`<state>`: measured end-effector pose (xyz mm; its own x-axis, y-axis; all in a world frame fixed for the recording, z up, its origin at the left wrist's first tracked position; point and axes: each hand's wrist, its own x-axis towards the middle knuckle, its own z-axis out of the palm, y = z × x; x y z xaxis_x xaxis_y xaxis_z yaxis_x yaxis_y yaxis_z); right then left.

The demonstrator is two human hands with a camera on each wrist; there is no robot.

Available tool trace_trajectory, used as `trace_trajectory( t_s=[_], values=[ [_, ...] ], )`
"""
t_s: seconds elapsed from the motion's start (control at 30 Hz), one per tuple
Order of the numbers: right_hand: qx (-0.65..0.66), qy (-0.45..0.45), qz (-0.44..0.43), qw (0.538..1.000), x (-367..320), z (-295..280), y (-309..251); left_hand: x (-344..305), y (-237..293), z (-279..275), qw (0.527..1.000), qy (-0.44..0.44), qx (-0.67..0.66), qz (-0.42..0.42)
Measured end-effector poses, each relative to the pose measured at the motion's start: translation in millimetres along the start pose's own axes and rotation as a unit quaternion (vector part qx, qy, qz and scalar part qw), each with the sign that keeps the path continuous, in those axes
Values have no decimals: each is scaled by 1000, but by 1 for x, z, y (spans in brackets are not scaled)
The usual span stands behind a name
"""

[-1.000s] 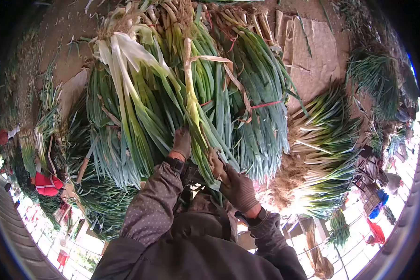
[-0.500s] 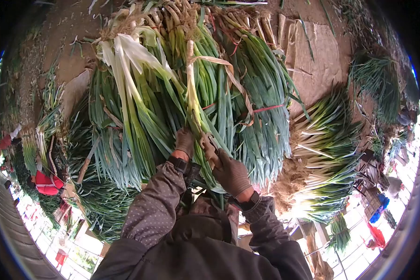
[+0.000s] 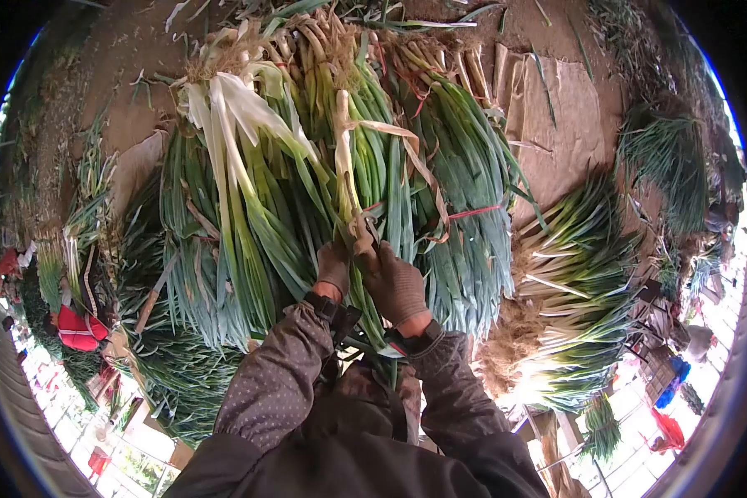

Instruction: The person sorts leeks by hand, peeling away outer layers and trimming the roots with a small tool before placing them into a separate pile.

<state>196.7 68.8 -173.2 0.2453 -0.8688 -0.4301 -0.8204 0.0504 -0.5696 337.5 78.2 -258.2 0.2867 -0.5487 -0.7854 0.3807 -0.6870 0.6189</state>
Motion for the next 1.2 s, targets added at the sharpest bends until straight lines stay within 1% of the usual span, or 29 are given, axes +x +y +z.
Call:
trace_trajectory(
  t_s=[0.07,0.13,0.17,0.2,0.27,0.33,0.4,0.47,0.53,0.57,0.6,0.67,0.73,0.77,0.83,0.9,0.97,1.03,1.1,1.2],
  values=[
    [22,-10,47,999,15,-14,-15,7,-8,-4,997,-12,60,57],
    [11,21,-8,1000,30,1,-1,4,-2,-3,994,-14,90,66],
    [5,36,-36,999,36,7,7,0,2,-3,995,-10,89,49],
    [12,34,-22,999,43,3,3,-3,7,-2,996,-6,89,32],
    [27,29,7,999,55,-5,-6,4,-7,-5,986,-9,137,91],
    [22,41,4,999,65,-4,-6,3,-7,-5,988,-6,129,88],
    [18,36,14,999,78,-5,-7,3,-6,-3,998,4,65,22],
    [15,16,36,999,92,-7,-10,10,-20,-5,984,6,134,115],
    [15,29,26,999,104,-4,-8,25,-41,-8,972,11,190,140],
    [15,36,21,999,111,-2,-6,35,-50,-11,970,15,211,120],
    [15,38,21,999,117,-3,-6,35,-45,-10,967,18,233,100],
    [17,42,23,999,131,-3,-6,28,-39,-10,922,28,350,161],
    [10,55,13,998,147,0,-3,14,-22,-7,930,32,325,168],
    [7,61,9,998,155,1,-2,6,-14,-3,959,31,241,142],
    [20,70,-1,997,171,-5,-7,6,-16,-1,981,29,152,113],
    [24,85,-19,996,191,-6,-9,7,-15,-1,983,25,150,105],
    [39,75,-3,996,199,-9,-9,6,-10,-4,983,11,157,95],
    [31,79,9,996,198,-9,-4,4,-10,-5,994,10,99,46],
    [30,80,37,996,176,-10,5,5,-9,-1,999,25,-30,-33],
    [0,67,102,993,144,1,41,21,-41,-7,994,-1,-93,-49]
  ],
)
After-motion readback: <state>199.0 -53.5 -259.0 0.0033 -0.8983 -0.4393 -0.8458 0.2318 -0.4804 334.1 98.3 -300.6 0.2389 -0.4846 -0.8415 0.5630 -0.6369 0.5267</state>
